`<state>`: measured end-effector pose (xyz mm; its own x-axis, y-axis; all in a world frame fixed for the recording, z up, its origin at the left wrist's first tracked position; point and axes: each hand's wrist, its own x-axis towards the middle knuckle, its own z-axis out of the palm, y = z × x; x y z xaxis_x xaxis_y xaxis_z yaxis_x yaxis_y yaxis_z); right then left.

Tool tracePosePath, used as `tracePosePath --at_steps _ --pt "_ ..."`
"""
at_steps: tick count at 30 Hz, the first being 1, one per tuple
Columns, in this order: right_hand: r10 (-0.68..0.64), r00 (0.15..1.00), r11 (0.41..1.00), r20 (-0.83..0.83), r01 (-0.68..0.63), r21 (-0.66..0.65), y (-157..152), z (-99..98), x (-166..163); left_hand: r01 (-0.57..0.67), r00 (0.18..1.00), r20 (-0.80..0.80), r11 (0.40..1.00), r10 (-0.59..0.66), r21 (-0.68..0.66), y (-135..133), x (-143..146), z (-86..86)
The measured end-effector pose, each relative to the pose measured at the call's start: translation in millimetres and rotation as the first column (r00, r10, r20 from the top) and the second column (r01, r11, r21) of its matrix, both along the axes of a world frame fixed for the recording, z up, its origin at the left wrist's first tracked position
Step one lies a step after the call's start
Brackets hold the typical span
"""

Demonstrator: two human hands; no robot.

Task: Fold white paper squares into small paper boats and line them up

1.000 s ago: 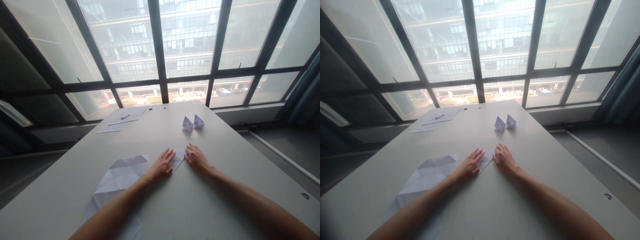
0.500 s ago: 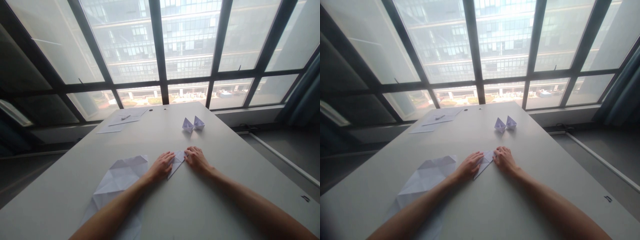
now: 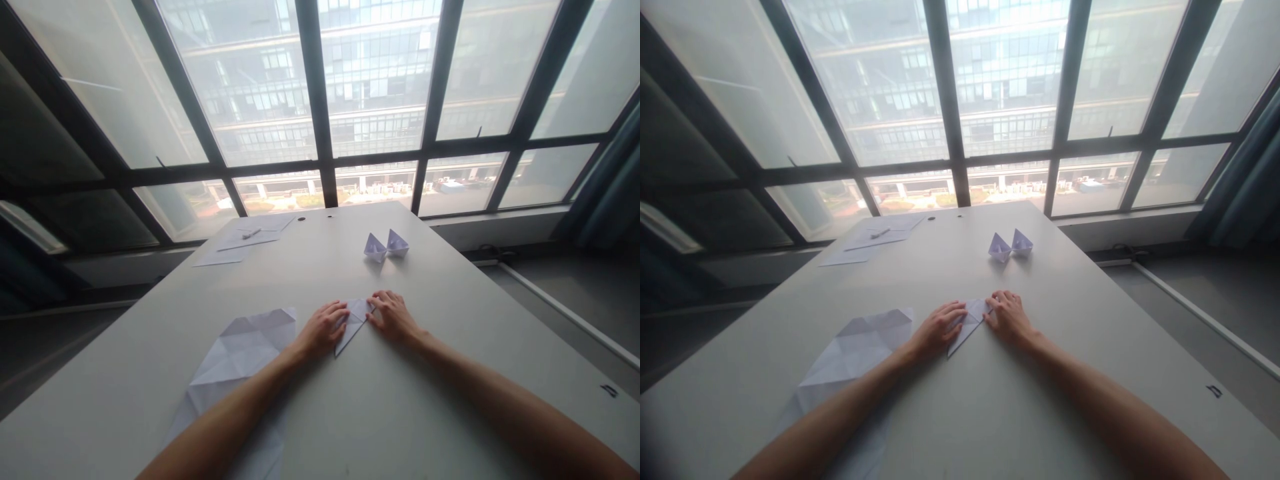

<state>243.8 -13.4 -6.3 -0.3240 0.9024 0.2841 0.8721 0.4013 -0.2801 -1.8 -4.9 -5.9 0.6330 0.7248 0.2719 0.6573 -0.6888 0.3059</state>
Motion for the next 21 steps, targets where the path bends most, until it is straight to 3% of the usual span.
tracePosePath --at_steps 21 --pt "0.018 0.998 0.997 -0.067 -0.013 0.069 -1.5 -4.7 -3.7 0.010 0.999 0.049 1.000 -0.009 -0.027 3.4 -2.1 -2.4"
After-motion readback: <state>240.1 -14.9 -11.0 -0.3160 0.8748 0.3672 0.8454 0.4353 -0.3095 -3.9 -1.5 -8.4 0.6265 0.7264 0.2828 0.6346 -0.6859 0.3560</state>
